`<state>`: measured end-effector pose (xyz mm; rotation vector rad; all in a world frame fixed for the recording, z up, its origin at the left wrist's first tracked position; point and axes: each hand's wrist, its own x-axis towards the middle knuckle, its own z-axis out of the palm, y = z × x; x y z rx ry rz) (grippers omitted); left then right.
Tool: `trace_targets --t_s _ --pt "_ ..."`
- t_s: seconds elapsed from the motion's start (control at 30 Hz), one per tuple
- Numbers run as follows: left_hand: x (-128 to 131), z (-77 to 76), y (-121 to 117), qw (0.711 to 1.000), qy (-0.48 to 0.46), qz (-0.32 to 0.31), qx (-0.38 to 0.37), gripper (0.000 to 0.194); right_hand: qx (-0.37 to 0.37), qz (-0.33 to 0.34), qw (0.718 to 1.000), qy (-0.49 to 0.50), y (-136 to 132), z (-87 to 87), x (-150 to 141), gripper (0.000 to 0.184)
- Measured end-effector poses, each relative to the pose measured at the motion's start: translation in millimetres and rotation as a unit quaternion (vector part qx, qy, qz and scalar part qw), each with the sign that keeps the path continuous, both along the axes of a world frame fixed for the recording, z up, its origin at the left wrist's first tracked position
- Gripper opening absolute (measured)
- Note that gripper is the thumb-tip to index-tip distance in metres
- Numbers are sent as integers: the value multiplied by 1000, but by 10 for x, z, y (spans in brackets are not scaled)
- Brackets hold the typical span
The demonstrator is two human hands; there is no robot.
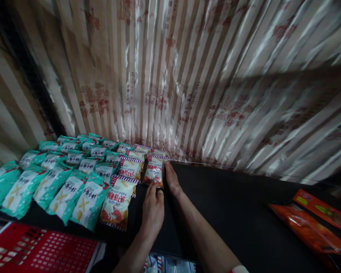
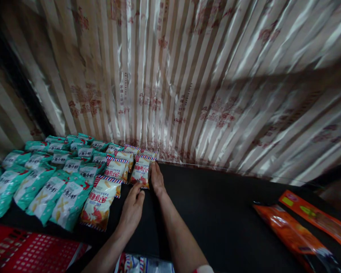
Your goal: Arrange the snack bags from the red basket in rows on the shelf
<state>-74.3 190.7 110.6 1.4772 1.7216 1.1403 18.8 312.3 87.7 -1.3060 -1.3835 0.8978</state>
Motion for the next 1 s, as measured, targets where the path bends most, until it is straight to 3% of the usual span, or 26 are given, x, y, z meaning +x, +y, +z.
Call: trace_targets --t_s 0.2,0.5,0.7,0.77,0.83,0.93,1.0 --pt "-8 -104 151 997 19 65 34 36 -9 26 1000 4 -38 22 -109 58" --pt "-62 -88 173 992 97 85 8 37 -44 6 998 -48 -72 128 -206 57" --pt "-99 -64 147 986 116 96 66 35 -30 24 998 -58 -77 77 -246 57" --pt "-108 68 62 988 100 61 103 36 -38 10 998 -54 -93 77 -235 61" --pt "-108 258 -129 986 55 -17 154 37 -47 -10 998 -49 -129 76 -204 65" --pt "-69 520 -620 963 35 -160 212 35 -48 -40 997 -55 -225 64 -131 69" --pt "-6 611 -1008 959 79 -188 198 31 -41 -52 996 -64 -308 58 -74 68"
